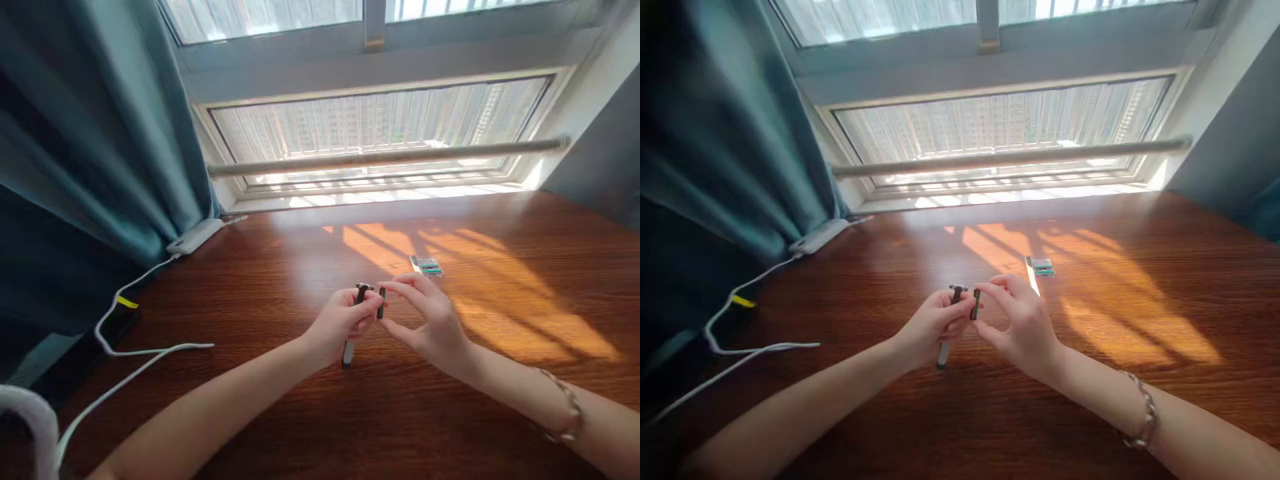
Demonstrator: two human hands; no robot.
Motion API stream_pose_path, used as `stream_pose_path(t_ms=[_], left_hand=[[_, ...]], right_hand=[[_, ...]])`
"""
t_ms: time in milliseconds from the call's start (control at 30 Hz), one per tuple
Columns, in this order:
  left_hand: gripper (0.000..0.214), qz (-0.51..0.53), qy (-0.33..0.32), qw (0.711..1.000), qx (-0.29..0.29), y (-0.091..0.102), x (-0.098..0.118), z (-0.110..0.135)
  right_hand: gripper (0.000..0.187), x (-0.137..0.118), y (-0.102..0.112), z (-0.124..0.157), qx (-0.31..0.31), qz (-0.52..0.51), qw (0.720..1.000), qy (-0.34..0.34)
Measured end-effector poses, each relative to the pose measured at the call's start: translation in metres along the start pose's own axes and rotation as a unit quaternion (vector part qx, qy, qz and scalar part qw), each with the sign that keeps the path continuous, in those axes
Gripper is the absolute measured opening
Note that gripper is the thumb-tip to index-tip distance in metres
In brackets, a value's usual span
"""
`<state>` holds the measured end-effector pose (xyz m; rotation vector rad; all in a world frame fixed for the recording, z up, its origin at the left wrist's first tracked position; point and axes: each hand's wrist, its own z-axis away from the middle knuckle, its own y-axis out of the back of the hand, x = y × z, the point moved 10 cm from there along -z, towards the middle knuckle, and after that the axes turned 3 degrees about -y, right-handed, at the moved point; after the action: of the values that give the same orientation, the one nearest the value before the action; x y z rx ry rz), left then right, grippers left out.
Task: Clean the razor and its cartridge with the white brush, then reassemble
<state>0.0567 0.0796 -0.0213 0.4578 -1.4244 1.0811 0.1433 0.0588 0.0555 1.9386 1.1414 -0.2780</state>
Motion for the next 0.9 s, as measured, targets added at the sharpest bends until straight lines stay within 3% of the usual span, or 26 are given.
stream_pose_path(t_ms=[133,267,333,400,500,600,733,900], left_hand=[[0.031,-0.014,-0.007,1.000,0.001,0.001,0.001,-0.002],[0.027,-0.003,-0.039,0.999,-0.003,-0.002,0.007,-0.004],[0.027,0.002,-0.057,0.998,-0.004,-0.003,0.009,-0.005],[0.028,-0.014,-0.078,0.997,-0.003,-0.002,0.012,-0.005],[0.026,-0.065,-0.112,0.992,-0.010,-0.005,0.020,-0.002],[0.027,-0.113,-0.112,0.987,-0.035,-0.014,0.023,0.004],[0.027,-0.151,-0.115,0.981,-0.043,-0.022,0.028,0.011],[0.023,-0.135,-0.104,0.985,-0.033,-0.024,0.027,0.015]], right_hand=[[0.035,-0.005,0.003,0.001,0.009,0.004,1.000,0.012],[0.035,0.023,0.001,-0.001,0.000,-0.112,0.989,-0.099],[0.033,0.043,-0.010,0.001,-0.025,-0.228,0.956,-0.184],[0.032,0.055,-0.025,0.005,-0.050,-0.358,0.900,-0.244],[0.031,0.057,-0.040,0.009,-0.079,-0.499,0.817,-0.278],[0.034,0.050,-0.049,0.012,-0.115,-0.573,0.761,-0.281],[0.040,0.041,-0.054,0.016,-0.150,-0.626,0.712,-0.279],[0.042,0.035,-0.056,0.017,-0.169,-0.653,0.688,-0.269]])
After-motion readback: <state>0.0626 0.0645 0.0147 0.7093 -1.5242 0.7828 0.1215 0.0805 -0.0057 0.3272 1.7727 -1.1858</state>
